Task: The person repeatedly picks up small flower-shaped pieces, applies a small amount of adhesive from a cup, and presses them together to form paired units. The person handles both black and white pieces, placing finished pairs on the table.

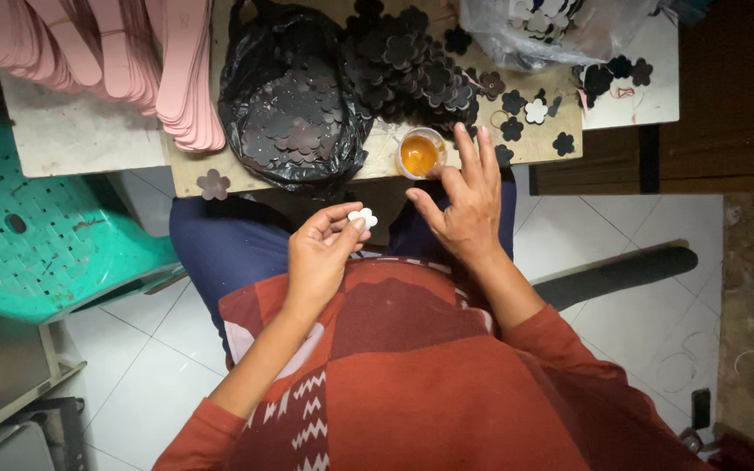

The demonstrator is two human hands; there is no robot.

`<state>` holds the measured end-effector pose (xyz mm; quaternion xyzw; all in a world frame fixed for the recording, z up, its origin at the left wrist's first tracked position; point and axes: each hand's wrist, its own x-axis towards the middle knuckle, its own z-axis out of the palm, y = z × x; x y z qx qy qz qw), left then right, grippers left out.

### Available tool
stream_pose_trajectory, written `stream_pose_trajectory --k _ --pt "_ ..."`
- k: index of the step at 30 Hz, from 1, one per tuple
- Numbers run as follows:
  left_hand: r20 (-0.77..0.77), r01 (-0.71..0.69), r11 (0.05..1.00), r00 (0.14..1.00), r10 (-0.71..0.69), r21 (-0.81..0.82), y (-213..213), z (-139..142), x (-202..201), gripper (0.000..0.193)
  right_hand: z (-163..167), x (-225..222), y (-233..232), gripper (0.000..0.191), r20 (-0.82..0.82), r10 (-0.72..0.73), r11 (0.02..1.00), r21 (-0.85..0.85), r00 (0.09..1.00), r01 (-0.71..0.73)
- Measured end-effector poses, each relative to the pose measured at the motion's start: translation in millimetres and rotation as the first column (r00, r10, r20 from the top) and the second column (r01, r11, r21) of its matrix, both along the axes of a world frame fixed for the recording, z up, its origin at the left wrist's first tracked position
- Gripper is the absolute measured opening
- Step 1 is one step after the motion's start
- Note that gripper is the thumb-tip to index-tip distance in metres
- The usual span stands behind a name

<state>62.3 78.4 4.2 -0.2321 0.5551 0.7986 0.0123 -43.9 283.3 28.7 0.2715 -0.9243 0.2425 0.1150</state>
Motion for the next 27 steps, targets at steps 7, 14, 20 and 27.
stream_pose_trajectory --k 7,14,20,27 --pt "0.010 -0.019 1.000 1.000 0.020 -0.012 1 0 -3 0.027 -4 6 2 0.039 -0.032 0.016 0.999 0.035 0.999 -0.015" --pt "-0.005 0.015 0.998 1.000 -0.015 -0.055 4 5 -5 0.033 13 22 11 0.028 0.002 0.061 0.998 0.007 0.998 -0.061" --pt "-0.026 0.006 0.996 1.000 -0.004 0.090 5 17 -11 0.040 56 34 23 0.013 0.233 0.124 0.889 -0.457 0.965 -0.004" --pt "-0.029 0.056 0.987 0.998 -0.052 0.148 14 36 -9 0.042 80 44 -3 0.023 0.277 0.236 0.908 -0.405 0.931 -0.110"
